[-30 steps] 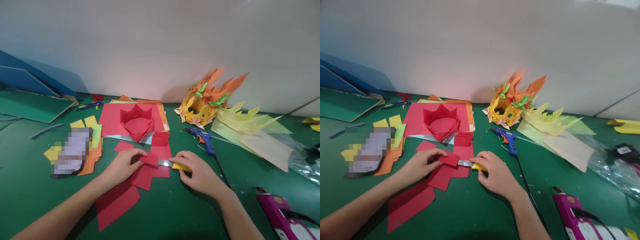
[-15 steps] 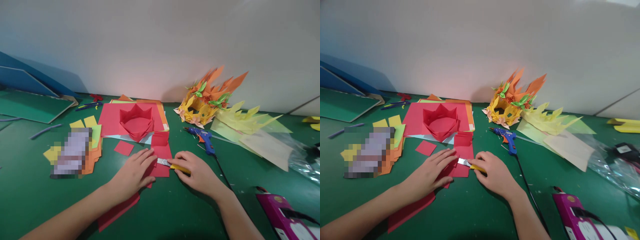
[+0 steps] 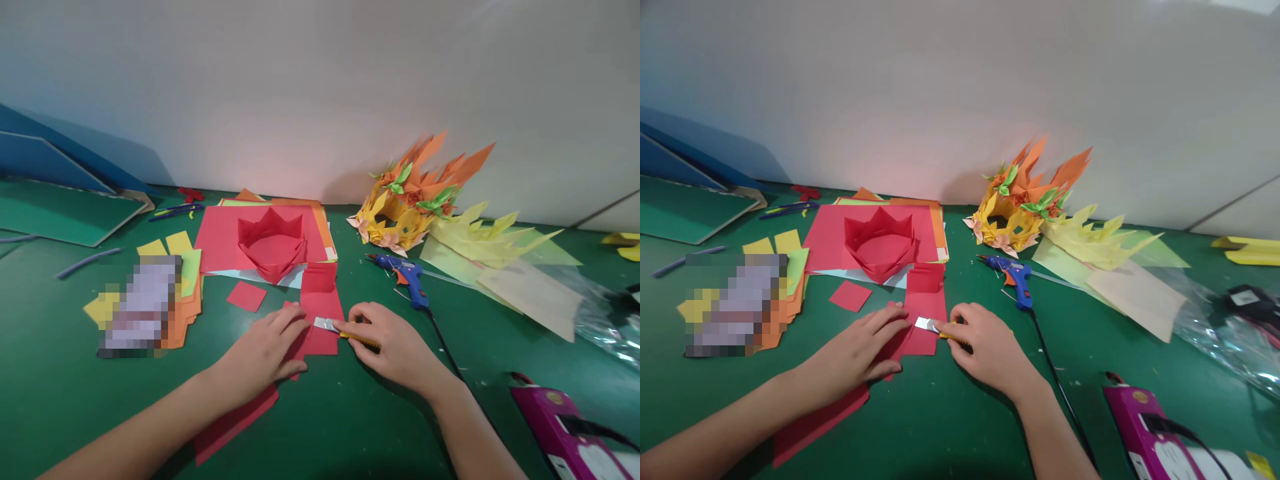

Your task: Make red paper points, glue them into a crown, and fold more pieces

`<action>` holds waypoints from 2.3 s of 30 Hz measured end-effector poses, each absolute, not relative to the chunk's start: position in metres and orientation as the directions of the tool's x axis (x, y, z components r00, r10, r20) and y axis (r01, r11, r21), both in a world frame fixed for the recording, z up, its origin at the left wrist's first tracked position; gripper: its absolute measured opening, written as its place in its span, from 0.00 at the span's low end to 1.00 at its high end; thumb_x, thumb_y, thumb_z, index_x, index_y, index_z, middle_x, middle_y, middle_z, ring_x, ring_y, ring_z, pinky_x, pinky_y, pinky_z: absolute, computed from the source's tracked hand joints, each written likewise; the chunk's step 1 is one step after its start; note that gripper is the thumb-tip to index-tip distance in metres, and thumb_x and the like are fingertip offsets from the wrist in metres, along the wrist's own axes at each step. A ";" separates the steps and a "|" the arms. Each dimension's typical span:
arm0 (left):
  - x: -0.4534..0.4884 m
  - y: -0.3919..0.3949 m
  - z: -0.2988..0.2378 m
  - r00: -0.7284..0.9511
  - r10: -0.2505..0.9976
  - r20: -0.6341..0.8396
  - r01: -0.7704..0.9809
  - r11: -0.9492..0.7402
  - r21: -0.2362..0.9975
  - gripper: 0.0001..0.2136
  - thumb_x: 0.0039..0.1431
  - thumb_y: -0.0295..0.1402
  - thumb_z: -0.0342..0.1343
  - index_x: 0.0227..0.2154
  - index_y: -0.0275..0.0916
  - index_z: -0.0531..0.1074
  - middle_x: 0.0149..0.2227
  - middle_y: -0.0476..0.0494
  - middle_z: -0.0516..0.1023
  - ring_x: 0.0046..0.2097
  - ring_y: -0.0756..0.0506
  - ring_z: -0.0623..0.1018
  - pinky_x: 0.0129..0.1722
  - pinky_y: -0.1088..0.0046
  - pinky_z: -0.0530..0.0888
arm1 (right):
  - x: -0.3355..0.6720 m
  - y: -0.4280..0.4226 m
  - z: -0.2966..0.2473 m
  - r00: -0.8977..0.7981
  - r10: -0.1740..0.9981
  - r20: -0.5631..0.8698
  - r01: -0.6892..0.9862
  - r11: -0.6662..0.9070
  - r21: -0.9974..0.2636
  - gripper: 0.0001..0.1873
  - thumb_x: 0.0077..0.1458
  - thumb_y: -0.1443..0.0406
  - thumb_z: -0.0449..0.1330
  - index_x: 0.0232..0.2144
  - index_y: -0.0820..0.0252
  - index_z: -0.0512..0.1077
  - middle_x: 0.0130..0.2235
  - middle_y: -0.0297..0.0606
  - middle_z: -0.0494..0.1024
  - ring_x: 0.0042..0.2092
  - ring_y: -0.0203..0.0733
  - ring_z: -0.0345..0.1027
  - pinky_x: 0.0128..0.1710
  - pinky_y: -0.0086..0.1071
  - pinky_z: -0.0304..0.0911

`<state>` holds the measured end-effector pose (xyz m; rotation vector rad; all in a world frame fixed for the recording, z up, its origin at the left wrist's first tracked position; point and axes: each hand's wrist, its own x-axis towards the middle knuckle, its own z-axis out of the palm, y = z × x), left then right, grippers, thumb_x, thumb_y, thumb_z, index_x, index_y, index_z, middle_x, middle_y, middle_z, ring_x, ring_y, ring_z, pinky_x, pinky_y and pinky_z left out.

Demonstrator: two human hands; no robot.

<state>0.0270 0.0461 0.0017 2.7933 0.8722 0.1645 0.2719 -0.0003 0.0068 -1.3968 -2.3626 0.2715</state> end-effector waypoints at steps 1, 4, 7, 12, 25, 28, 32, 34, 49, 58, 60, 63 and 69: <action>0.027 0.046 0.000 0.817 0.574 0.054 0.550 -0.804 0.227 0.24 0.57 0.42 0.57 0.53 0.36 0.63 0.57 0.33 0.67 0.58 0.35 0.68 0.52 0.58 0.72 | 0.272 0.000 0.007 -0.432 0.872 0.228 0.801 0.488 -0.346 0.18 0.57 0.71 0.51 0.46 0.53 0.73 0.37 0.41 0.72 0.36 0.42 0.64 0.34 0.35 0.62; 0.027 0.045 -0.001 0.817 0.570 0.089 0.544 -0.813 0.210 0.21 0.57 0.44 0.56 0.48 0.36 0.65 0.55 0.33 0.69 0.56 0.36 0.70 0.50 0.60 0.73 | 0.275 0.000 0.007 -0.424 0.872 0.243 0.812 0.485 -0.324 0.18 0.57 0.71 0.51 0.46 0.53 0.74 0.37 0.41 0.72 0.37 0.42 0.65 0.34 0.35 0.62; 0.029 0.045 0.002 0.828 0.544 0.139 0.519 -0.836 0.179 0.21 0.55 0.45 0.58 0.45 0.35 0.67 0.50 0.36 0.73 0.56 0.35 0.69 0.52 0.59 0.71 | 0.276 0.001 0.006 -0.425 0.868 0.257 0.817 0.490 -0.304 0.18 0.57 0.71 0.52 0.46 0.52 0.74 0.37 0.41 0.72 0.36 0.41 0.65 0.34 0.34 0.62; 0.033 0.045 0.010 0.841 0.530 0.105 0.516 -0.846 0.137 0.18 0.55 0.44 0.57 0.41 0.34 0.69 0.44 0.38 0.75 0.46 0.39 0.75 0.47 0.60 0.73 | 0.276 0.002 0.006 -0.431 0.868 0.247 0.808 0.492 -0.322 0.18 0.58 0.70 0.51 0.47 0.52 0.74 0.38 0.42 0.72 0.37 0.42 0.64 0.35 0.36 0.63; 0.035 0.044 0.010 0.841 0.536 0.071 0.521 -0.838 0.161 0.15 0.51 0.39 0.63 0.35 0.34 0.71 0.42 0.38 0.75 0.42 0.39 0.75 0.42 0.61 0.73 | 0.286 0.002 0.006 -0.431 0.882 0.192 0.794 0.472 -0.383 0.20 0.58 0.71 0.52 0.49 0.49 0.73 0.38 0.41 0.71 0.38 0.42 0.64 0.36 0.37 0.64; 0.036 0.044 0.011 0.847 0.526 0.069 0.514 -0.846 0.140 0.16 0.50 0.39 0.64 0.36 0.33 0.71 0.43 0.37 0.75 0.43 0.39 0.74 0.43 0.62 0.73 | 0.288 0.002 0.006 -0.431 0.882 0.188 0.796 0.470 -0.382 0.20 0.58 0.72 0.52 0.49 0.50 0.73 0.38 0.41 0.71 0.38 0.42 0.64 0.36 0.37 0.64; 0.038 0.044 0.014 0.853 0.520 0.038 0.516 -0.852 0.088 0.17 0.50 0.40 0.63 0.38 0.34 0.71 0.43 0.39 0.75 0.43 0.40 0.74 0.43 0.63 0.73 | 0.288 0.001 0.006 -0.424 0.880 0.215 0.799 0.475 -0.369 0.19 0.59 0.71 0.52 0.49 0.50 0.73 0.39 0.42 0.71 0.38 0.43 0.65 0.36 0.37 0.64; 0.038 0.043 0.016 0.853 0.521 0.025 0.518 -0.852 0.077 0.16 0.51 0.40 0.63 0.37 0.33 0.71 0.42 0.38 0.75 0.43 0.40 0.74 0.43 0.63 0.73 | 0.285 0.001 0.006 -0.430 0.874 0.228 0.795 0.486 -0.363 0.19 0.59 0.70 0.51 0.48 0.50 0.73 0.39 0.42 0.72 0.38 0.43 0.65 0.36 0.37 0.64; 0.040 0.040 0.016 0.836 0.549 0.011 0.544 -0.831 0.117 0.13 0.51 0.38 0.63 0.33 0.35 0.70 0.39 0.42 0.74 0.40 0.42 0.72 0.41 0.66 0.70 | 0.282 0.004 0.005 -0.446 0.865 0.230 0.792 0.501 -0.349 0.18 0.61 0.69 0.50 0.48 0.52 0.73 0.39 0.43 0.72 0.37 0.43 0.64 0.36 0.38 0.65; 0.038 0.038 0.006 0.828 0.554 0.086 0.537 -0.827 0.166 0.07 0.57 0.35 0.59 0.32 0.36 0.70 0.38 0.43 0.73 0.41 0.42 0.71 0.44 0.65 0.70 | 0.275 0.006 0.005 -0.452 0.858 0.243 0.798 0.511 -0.320 0.17 0.61 0.69 0.50 0.48 0.54 0.73 0.39 0.44 0.72 0.37 0.43 0.63 0.35 0.37 0.62; 0.037 0.038 0.004 0.831 0.548 0.090 0.532 -0.832 0.154 0.07 0.57 0.35 0.58 0.32 0.36 0.70 0.38 0.43 0.73 0.41 0.42 0.71 0.44 0.65 0.70 | 0.272 0.007 0.006 -0.461 0.854 0.240 0.796 0.518 -0.313 0.17 0.61 0.69 0.50 0.47 0.55 0.73 0.39 0.44 0.72 0.37 0.43 0.63 0.35 0.36 0.62; 0.037 0.038 0.002 0.840 0.533 0.102 0.520 -0.845 0.127 0.08 0.57 0.36 0.58 0.32 0.35 0.70 0.37 0.42 0.73 0.40 0.41 0.71 0.44 0.64 0.70 | 0.269 0.009 0.007 -0.465 0.855 0.232 0.805 0.517 -0.292 0.17 0.61 0.70 0.50 0.47 0.55 0.73 0.38 0.44 0.72 0.36 0.43 0.62 0.34 0.36 0.61; 0.039 0.037 0.006 0.855 0.515 0.052 0.514 -0.857 0.038 0.09 0.56 0.35 0.59 0.33 0.34 0.71 0.38 0.41 0.73 0.40 0.41 0.72 0.44 0.63 0.71 | 0.263 0.011 0.006 -0.469 0.852 0.234 0.825 0.517 -0.230 0.17 0.61 0.70 0.50 0.48 0.57 0.73 0.40 0.45 0.72 0.36 0.43 0.61 0.34 0.35 0.60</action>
